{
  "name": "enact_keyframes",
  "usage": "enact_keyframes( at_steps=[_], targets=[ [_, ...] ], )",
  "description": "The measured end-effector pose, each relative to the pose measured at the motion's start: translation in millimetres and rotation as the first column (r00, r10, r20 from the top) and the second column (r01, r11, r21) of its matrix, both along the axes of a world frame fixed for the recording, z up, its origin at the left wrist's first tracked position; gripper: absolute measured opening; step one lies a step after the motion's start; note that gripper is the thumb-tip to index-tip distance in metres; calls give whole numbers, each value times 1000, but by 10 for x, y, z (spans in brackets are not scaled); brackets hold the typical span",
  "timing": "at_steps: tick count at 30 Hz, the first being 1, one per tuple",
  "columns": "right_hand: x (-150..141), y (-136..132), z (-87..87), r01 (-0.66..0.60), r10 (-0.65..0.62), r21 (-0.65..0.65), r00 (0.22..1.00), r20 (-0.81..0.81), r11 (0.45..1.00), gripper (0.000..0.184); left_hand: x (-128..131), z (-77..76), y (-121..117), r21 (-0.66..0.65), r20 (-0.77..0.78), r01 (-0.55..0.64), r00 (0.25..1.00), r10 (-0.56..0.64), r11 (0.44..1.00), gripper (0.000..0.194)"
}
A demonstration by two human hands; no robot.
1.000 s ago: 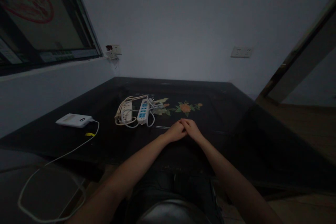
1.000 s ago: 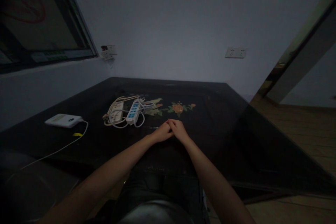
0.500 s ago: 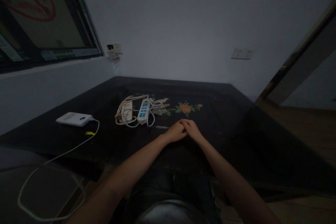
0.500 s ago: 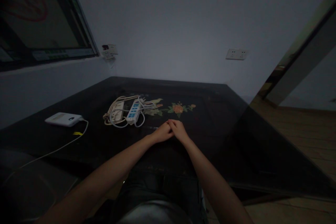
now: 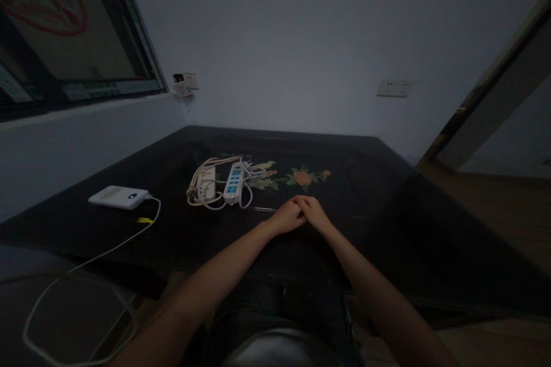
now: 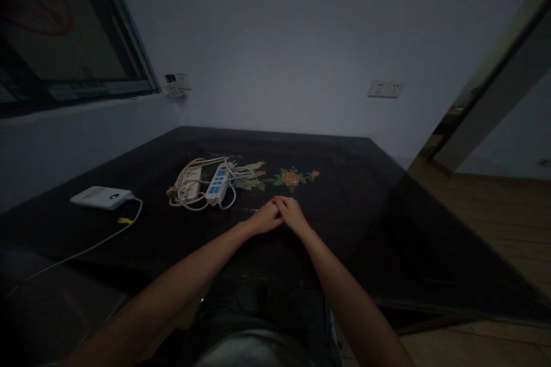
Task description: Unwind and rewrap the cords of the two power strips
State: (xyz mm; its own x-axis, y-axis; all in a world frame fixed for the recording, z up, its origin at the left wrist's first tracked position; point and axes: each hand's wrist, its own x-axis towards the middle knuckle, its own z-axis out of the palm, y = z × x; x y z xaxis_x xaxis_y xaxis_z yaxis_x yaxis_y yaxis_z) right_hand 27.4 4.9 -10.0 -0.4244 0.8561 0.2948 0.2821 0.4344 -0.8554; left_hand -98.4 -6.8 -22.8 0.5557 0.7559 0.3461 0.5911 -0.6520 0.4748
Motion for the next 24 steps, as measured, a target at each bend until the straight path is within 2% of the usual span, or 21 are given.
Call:
enact_keyframes(
  at_steps=[24],
  targets=[
    [8,-7,15,1,-2,16,1000,20,1000,40,11,24,-24,-14,-2,-18,1000,18,1000,25]
  ],
)
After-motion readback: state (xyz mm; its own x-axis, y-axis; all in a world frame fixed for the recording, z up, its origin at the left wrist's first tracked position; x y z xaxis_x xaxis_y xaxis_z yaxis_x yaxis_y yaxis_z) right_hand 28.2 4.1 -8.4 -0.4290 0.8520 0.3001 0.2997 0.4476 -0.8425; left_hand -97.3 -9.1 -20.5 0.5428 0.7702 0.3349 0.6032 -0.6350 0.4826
